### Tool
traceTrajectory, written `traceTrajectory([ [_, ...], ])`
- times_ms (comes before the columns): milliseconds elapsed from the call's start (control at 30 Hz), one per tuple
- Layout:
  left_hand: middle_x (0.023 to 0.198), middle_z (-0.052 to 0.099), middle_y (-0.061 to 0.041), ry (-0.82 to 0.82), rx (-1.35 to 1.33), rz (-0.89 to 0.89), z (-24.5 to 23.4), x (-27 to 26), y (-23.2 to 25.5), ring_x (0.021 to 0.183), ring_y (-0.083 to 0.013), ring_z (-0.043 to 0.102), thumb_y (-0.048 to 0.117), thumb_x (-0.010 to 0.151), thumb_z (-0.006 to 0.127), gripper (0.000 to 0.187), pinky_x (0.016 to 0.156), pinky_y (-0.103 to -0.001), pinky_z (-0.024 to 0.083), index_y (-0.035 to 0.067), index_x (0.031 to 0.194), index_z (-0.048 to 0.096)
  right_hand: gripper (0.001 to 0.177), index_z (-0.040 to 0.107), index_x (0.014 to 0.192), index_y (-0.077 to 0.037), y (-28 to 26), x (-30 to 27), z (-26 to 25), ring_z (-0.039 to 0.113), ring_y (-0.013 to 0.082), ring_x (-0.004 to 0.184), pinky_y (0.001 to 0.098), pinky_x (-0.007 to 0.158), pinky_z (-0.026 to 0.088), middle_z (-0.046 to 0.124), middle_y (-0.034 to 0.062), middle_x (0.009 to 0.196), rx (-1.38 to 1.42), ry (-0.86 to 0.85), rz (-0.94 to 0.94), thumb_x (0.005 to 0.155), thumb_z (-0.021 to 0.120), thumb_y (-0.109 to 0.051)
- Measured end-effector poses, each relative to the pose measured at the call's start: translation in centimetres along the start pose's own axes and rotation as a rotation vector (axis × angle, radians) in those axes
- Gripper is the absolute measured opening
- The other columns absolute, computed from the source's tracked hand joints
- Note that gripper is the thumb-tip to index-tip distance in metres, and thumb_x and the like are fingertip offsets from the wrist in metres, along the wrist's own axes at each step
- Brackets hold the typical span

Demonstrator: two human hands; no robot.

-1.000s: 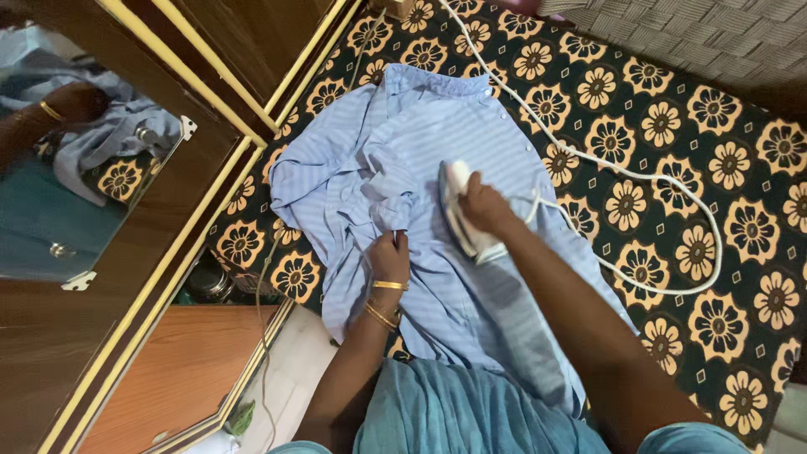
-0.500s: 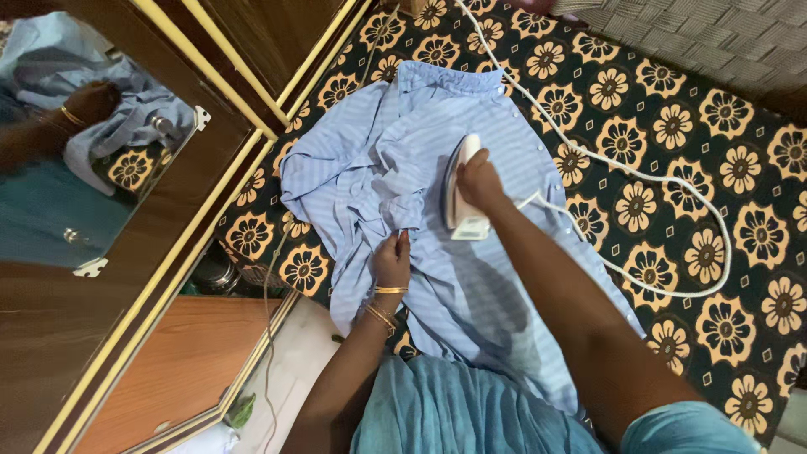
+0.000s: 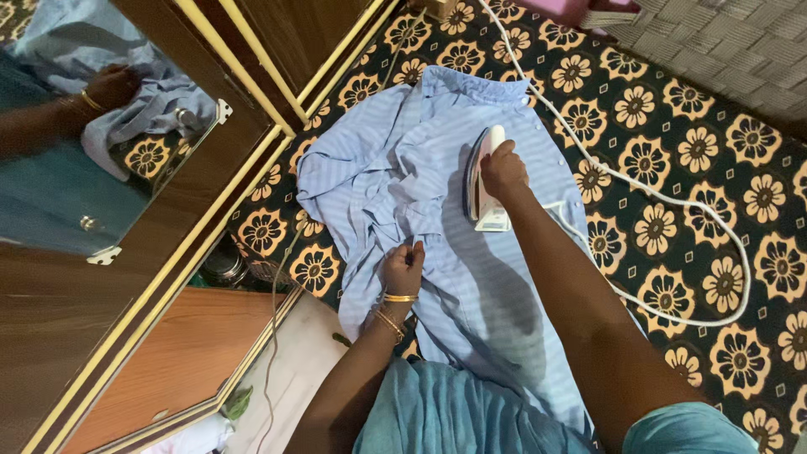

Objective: The person irons a light blue striped shirt on a patterned table. They use a white electric iron to smooth the fabric, frequently adjusting the shirt's position and folding the sleeves to ensure even coverage.

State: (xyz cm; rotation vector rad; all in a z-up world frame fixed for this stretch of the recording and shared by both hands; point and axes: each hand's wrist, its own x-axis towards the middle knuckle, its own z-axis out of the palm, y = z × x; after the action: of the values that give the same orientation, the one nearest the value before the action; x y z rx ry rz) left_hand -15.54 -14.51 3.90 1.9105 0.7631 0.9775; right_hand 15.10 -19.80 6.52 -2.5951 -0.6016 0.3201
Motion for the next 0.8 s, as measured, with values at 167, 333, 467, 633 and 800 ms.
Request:
traceTrajectory([
  [167,0.058,0.056,-0.012,0.013,0.135,0.046,-0.6,-0.1,0.8,0.053,-0.028,0.055,0.025,0.088,0.08,0.037,0.05,-0.04,0.042,0.004,0.066,0.06,0.061,0.034,0.131,0.01,-2.2,-5.4,0.6,0.066,0.0538,0.101,0.0606,0.091,0.05,0.068,0.0361,0.109,-0.045,-0.133,-0.053,0.1,0.051,-0.04],
  [333,0.057,0.055,-0.011,-0.028,0.011,-0.039,-0.2,-0.6,0.0,0.049,-0.0263,0.053,0.024,0.09,0.079,0.037,0.051,-0.039,0.042,0.004,0.067,0.058,0.054,0.038,0.13,0.006,-4.5,-8.1,-0.7,0.068,0.0502,0.102,0.0577,0.092,0.052,0.069,0.0332,0.11,-0.127,-0.191,-0.053,0.1,0.051,-0.037],
  [467,0.057,0.057,-0.009,0.01,-0.052,-0.022,0.3,-0.6,0.0,0.049,-0.0228,0.055,0.024,0.09,0.079,0.035,0.051,-0.037,0.043,0.005,0.069,0.059,0.054,0.037,0.137,0.005,-5.0,-2.7,-2.2,0.07,0.0466,0.102,0.0548,0.09,0.055,0.072,0.0294,0.11,-0.246,-0.155,-0.112,0.102,0.048,-0.035],
  [633,0.057,0.057,-0.008,-0.002,0.013,-0.022,0.2,-0.6,-0.2,0.05,-0.0203,0.054,0.023,0.089,0.08,0.036,0.05,-0.036,0.043,0.004,0.067,0.059,0.043,0.039,0.14,0.0,-3.1,4.7,-3.5,0.071,0.0432,0.102,0.0528,0.086,0.056,0.07,0.0264,0.115,-0.354,-0.058,-0.033,0.104,0.041,-0.023],
  [800,0.057,0.058,-0.006,-0.054,-0.055,-0.053,0.3,-0.9,-1.2,0.049,-0.0188,0.056,0.023,0.091,0.078,0.031,0.05,-0.034,0.045,0.005,0.072,0.061,0.045,0.038,0.146,0.001,2.0,5.3,-7.2,0.072,0.0404,0.107,0.0511,0.091,0.057,0.072,0.0277,0.12,-0.363,-0.065,0.122,0.11,0.04,-0.025],
])
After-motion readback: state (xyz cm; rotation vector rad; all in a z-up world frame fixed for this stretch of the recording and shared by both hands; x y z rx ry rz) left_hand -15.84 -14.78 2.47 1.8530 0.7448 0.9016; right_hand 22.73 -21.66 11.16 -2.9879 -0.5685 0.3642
